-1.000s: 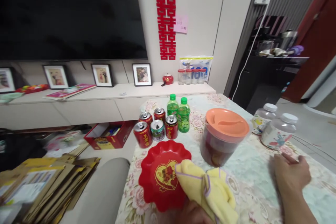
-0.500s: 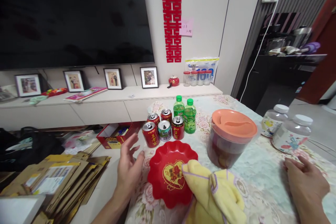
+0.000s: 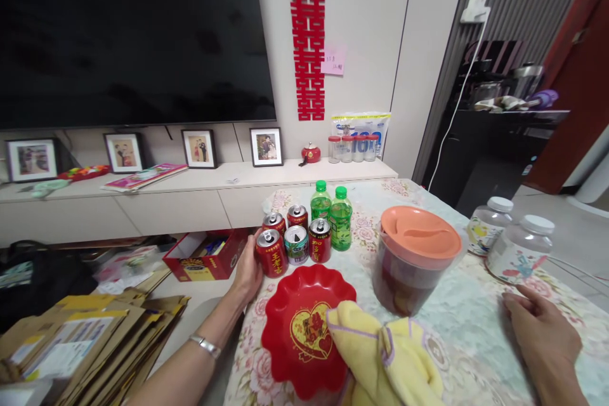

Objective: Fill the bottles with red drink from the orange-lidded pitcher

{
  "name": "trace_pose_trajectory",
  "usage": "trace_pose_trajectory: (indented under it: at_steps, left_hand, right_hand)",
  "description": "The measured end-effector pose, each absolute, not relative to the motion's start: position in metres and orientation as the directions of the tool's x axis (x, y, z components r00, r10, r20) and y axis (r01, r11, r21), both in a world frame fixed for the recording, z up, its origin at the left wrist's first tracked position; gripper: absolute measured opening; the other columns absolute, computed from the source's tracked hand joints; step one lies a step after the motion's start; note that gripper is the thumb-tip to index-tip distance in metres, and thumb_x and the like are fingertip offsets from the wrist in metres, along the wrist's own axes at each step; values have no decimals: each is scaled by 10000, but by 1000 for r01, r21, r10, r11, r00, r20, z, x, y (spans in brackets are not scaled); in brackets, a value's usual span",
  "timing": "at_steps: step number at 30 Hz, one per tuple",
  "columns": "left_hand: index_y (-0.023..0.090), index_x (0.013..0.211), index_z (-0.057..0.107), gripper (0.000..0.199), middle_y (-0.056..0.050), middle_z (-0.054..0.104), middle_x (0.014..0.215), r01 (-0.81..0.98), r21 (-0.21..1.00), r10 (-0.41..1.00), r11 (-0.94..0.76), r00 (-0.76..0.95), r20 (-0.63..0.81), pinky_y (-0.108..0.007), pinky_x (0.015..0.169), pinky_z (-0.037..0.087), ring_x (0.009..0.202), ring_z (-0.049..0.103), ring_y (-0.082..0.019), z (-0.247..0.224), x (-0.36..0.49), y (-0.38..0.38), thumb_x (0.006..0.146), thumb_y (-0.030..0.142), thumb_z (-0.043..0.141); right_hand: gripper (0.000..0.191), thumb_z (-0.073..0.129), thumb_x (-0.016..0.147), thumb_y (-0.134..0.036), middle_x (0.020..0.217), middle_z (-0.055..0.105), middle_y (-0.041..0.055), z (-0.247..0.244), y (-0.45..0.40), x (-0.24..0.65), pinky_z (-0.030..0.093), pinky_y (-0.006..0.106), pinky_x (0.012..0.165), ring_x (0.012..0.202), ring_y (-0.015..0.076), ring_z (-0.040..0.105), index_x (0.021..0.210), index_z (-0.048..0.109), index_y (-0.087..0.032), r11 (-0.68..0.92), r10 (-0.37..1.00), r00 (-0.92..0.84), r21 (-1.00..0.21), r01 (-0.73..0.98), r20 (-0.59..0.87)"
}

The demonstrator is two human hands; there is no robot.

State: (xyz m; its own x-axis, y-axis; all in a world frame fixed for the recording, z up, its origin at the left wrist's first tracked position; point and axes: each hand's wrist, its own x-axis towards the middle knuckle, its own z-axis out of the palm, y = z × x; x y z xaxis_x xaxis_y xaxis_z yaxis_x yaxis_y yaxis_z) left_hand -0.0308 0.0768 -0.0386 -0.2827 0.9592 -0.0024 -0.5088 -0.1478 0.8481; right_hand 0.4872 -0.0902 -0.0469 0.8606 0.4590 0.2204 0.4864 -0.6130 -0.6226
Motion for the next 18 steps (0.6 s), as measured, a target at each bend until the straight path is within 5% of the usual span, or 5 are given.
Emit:
trace_pose_trajectory:
  at_steps: [8,18]
  left_hand:
    - [229,1271,681,432,-62,651,1414,-523,841,966,-139,-258,-1,-441,1233,322,1396,527,-239,-45,-25,84,985,511,519]
    - [232,1297,666,423,-55,703,1339,-509,856,969,-96,-246,-38,-466,1211,357,1311,608,-246,-37,-12,81,997,480,500]
  right_hand:
    - [795,464,707,-585,1285,690,208,-48,-90,488,444,442,1042,1328,391,530,1384,635,-205,-674,468,882,-621,399,58]
    - [783,431,727,-590,1328,679,165,-45,-90,482,435,404,1063,1368,354,501,1384,631,-214,-690,454,890,-619,375,33]
